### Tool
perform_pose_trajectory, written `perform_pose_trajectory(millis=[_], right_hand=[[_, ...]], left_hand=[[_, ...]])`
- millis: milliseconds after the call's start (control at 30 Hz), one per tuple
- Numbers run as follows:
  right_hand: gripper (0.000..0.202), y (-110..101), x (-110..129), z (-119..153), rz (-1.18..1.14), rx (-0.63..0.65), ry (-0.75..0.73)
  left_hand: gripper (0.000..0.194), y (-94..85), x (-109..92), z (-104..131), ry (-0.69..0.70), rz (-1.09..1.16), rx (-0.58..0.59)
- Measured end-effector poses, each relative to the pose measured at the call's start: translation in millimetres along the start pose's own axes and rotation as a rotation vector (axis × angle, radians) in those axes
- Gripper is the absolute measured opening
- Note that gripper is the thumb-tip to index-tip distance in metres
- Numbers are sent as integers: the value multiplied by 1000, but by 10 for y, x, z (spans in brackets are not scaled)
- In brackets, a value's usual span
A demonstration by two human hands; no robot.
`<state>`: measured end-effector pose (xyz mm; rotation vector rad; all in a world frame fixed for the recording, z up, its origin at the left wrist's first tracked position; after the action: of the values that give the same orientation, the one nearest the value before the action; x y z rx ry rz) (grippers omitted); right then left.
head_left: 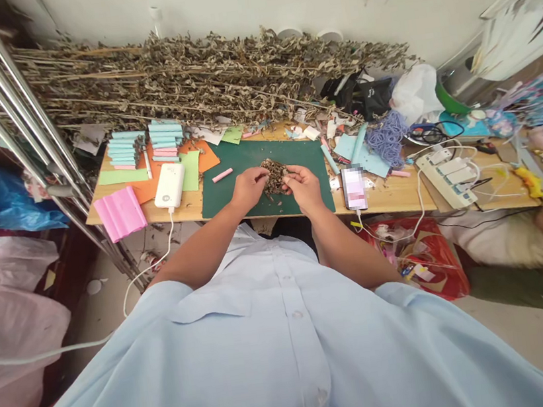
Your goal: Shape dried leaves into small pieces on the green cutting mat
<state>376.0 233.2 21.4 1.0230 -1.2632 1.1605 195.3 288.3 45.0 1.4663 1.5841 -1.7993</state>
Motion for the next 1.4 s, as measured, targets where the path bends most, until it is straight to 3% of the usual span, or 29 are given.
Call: perform_pose_trajectory(millis=[133, 300, 400, 500, 633, 800, 933, 1000, 1167, 1300, 1400], right_hand=[[44, -72, -10, 92, 14, -18, 4], [48, -148, -103, 234, 55, -39, 16], [46, -163, -173, 338, 63, -63, 28], [44, -115, -243, 449, 54, -63, 40], [43, 24, -270, 551, 64, -3, 16], [40, 69, -241, 554, 31, 29, -3], [39, 65, -177, 558, 36, 58, -35], [39, 81, -170, 597, 20, 85, -45], [40, 103, -248, 740, -14, 139, -27], [39, 79, -286, 781, 6, 130, -23], [36, 2, -276, 794, -20, 69, -22]], left_hand=[[21, -14, 56, -17, -7, -10, -8], [21, 6, -56, 31, 124, -70, 25], [20, -48, -123, 149, 131, -139, -36], [18, -37, -222, 326, 146, -195, -64], [30, 152, -231, 448, 113, -275, 41], [27, 85, -208, 428, 47, -293, -47], [26, 290, -412, 538, 172, -141, 124], [22, 398, -402, 634, 110, -53, 151], [14, 595, -219, 838, -94, 162, 64], [13, 693, -171, 887, -119, 181, 44], [13, 639, -148, 856, -116, 154, 23]])
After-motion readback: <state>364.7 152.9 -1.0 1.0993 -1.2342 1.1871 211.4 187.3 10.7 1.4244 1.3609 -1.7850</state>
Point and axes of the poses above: each hand's wrist, its own z-axis away from the middle knuckle, its own y-axis out of the palm, x = y × z, the point moved 9 cm from there along -z, towards the middle knuckle, and after that the axes turned 11 degrees about x, right-handed, at the moved point
